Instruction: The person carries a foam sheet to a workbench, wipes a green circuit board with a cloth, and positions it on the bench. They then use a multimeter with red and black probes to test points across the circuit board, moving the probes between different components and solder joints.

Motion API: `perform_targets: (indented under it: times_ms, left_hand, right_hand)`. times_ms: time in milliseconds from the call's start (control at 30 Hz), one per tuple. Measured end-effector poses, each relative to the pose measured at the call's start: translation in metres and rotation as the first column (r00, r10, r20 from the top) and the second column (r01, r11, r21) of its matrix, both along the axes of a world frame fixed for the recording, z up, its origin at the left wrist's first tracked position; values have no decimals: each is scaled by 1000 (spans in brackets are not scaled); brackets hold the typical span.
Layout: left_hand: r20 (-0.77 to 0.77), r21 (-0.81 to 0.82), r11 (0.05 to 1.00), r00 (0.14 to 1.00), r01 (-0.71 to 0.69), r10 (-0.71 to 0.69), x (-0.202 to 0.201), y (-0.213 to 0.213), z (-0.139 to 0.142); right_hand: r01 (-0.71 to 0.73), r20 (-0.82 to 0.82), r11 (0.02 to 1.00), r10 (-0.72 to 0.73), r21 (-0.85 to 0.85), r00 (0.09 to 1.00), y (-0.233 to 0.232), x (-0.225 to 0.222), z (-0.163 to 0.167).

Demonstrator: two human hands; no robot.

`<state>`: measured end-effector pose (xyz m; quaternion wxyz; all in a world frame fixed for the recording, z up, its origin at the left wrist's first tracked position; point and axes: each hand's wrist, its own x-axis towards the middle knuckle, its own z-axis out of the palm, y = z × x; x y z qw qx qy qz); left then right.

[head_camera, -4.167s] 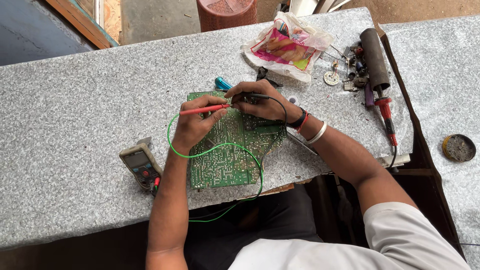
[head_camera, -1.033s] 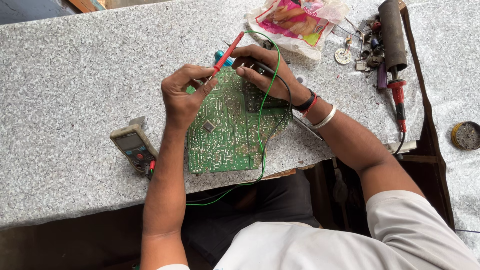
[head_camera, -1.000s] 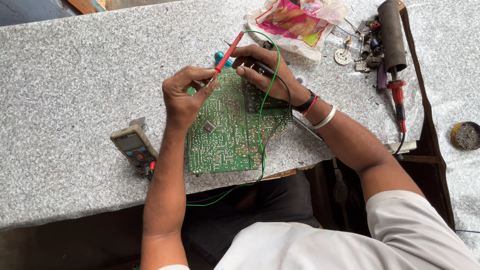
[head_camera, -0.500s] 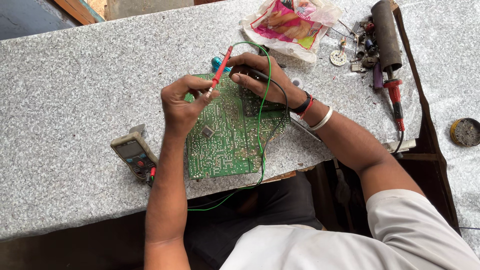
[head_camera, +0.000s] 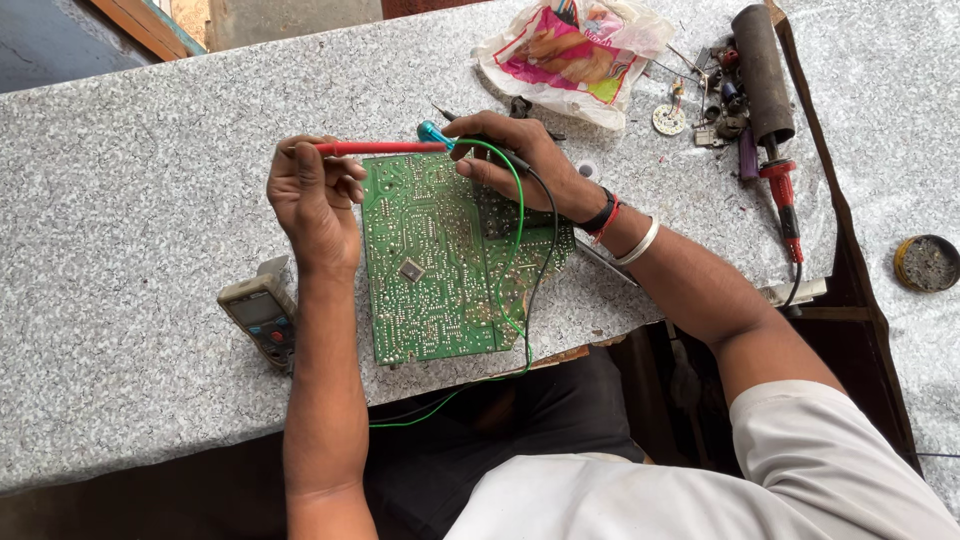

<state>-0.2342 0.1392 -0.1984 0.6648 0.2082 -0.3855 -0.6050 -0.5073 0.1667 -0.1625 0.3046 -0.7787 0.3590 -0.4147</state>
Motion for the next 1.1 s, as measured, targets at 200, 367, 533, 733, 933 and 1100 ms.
perform_targets:
  times_ms: [200,367,533,733,933,1100]
  left_hand:
    - [231,12,995,968,99,-99,-8,4,-2]
    - [407,28,997,910,71,-76,-11,7,-2]
    - [445,15,997,892,78,-77,-9,8,-1]
    - [436,13,995,895,102,-98,-8,7,-1]
    - [487,-10,997,871,81,-66,-7,8,-1]
    - [564,-91,995,825,32,25,-10,8,1]
  right_hand:
    - [-81,20,997,80,8,997,5,0,8]
    - [-75,48,997,76,-21,996,7,-2,9]
    - [-42,23,999,42,-18,999,8,-3,7]
    - [-67,81,998,68,-10,994,8,-5,8]
    - [-68,80,998,69,-9,994,7,-5,5]
    - [-74,97,997,72,13,993,5,-5,5]
